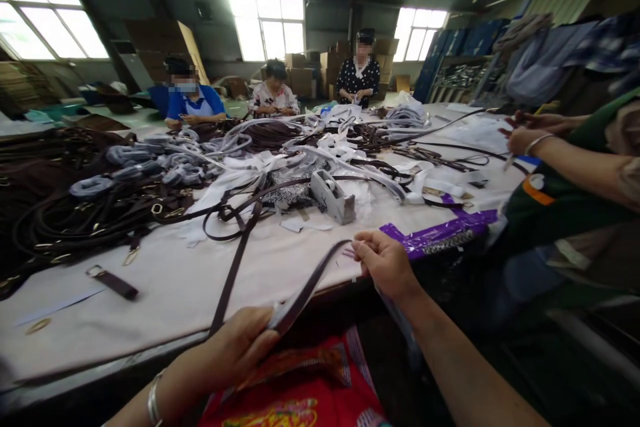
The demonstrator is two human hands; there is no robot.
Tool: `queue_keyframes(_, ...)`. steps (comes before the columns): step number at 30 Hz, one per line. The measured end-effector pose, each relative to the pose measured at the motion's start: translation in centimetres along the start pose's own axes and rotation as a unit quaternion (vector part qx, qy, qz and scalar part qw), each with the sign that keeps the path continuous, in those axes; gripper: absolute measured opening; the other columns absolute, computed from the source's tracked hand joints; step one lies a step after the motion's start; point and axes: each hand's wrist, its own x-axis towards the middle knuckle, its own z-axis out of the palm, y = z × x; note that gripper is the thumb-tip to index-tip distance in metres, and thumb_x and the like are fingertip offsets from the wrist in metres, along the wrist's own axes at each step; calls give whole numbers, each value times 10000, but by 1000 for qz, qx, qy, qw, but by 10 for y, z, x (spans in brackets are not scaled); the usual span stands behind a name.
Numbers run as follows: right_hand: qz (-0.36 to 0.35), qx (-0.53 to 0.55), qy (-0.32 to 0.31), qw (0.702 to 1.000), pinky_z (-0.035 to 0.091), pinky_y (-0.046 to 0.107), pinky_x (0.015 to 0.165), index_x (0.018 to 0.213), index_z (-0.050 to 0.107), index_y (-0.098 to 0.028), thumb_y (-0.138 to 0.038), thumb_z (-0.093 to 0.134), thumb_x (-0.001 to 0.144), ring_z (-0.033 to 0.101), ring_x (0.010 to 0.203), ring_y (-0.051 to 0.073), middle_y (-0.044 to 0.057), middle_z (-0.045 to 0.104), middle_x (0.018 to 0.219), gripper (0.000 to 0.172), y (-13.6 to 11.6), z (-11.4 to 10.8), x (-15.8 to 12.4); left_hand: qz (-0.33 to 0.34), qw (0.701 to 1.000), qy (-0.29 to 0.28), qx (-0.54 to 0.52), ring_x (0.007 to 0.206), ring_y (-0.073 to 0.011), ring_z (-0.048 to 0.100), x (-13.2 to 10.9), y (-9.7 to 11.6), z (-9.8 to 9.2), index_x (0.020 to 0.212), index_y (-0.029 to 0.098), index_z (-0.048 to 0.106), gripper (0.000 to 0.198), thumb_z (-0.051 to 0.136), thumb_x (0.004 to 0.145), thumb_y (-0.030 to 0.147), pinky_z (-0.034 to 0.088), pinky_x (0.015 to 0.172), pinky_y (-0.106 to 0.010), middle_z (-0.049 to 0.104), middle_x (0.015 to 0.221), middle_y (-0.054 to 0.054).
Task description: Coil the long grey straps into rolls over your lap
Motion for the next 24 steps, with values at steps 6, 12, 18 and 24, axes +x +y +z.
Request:
queue_keyframes(6,-72,-186,-249,948,389,269,605,631,537,-177,-415,474,960,494,636,143,-2,542,648,411,44,33,-28,-15,790,-24,-613,416,-69,271,0,45,-18,805,143,573,452,467,957,556,283,438,-213,320,496,76)
queue_keyframes(12,-189,-89,-134,969,453,294,708,1138,586,-182,-401,487,978,557,734,176,33,606,827,289,45,75,-62,6,555,233,-799,410,-27,334,25,45,-67,870,109,579,178,512,984,227,459,514,-164,313,554,104)
queue_keyframes(18,-151,-43,-328,932,375,257,586,767,613,-171,-450,420,1003,478,616,131,15,537,682,413,42,90,-80,15,566,455,-687,462,-32,442,39,11,-98,903,100,592,239,500,1008,293,522,604,-185,435,609,75)
queue_keyframes(24,50,221,-416,881,231,207,447,647,597,-128,-664,568,871,368,473,69,-8,470,525,582,19,82,-84,-21,764,626,-152,593,-124,560,40,-28,-67,860,175,595,248,519,982,377,519,717,-289,570,667,16)
